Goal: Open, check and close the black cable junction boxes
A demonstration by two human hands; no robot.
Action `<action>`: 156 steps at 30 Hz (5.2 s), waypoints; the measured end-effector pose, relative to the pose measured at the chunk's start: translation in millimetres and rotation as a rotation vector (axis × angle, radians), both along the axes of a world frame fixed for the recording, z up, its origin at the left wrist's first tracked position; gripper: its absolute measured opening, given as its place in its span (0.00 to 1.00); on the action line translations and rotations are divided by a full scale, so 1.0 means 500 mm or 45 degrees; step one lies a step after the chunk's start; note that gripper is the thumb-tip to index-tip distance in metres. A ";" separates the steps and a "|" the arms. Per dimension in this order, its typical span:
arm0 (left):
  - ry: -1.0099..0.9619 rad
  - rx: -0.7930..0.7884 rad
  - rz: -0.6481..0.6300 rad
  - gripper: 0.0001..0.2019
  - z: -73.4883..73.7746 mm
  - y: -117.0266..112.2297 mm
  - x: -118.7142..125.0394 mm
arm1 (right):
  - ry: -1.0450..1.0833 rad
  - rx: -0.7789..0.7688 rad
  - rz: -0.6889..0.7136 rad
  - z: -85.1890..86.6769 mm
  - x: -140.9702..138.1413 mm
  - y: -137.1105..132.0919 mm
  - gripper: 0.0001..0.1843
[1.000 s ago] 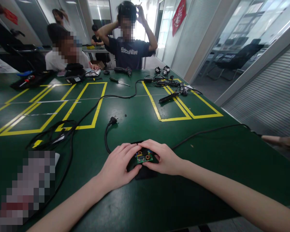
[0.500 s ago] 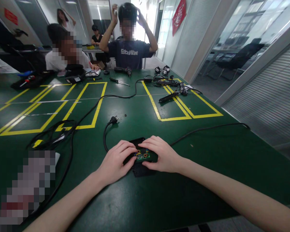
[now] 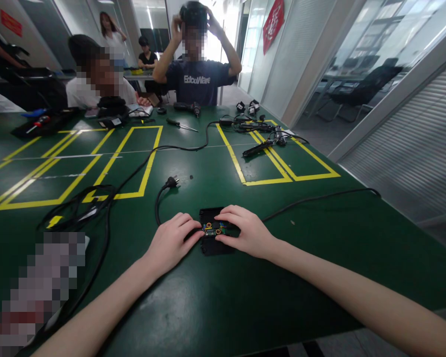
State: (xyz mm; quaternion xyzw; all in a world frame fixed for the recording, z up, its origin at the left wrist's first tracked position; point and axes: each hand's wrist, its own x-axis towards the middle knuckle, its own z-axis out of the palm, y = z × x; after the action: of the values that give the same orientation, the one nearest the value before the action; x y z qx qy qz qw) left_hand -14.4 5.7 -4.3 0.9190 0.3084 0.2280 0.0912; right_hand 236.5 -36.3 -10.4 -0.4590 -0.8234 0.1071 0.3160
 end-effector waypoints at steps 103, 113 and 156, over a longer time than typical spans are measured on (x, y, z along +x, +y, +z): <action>0.011 -0.124 -0.126 0.13 0.025 0.017 -0.011 | -0.206 0.100 0.343 0.009 0.070 0.042 0.05; 0.092 0.084 -0.032 0.13 0.016 0.023 -0.006 | -0.266 0.234 0.309 0.007 0.065 0.048 0.06; -0.719 -0.827 0.365 0.15 -0.004 0.042 0.025 | 0.962 -0.718 -0.191 -0.013 0.023 0.068 0.20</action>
State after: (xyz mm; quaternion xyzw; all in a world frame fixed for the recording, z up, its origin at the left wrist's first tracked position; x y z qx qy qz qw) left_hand -2.1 26.8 -6.3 0.6925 0.4511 0.3716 0.4229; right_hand 248.2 -2.5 -16.9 -0.5140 -0.5542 0.4628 0.4632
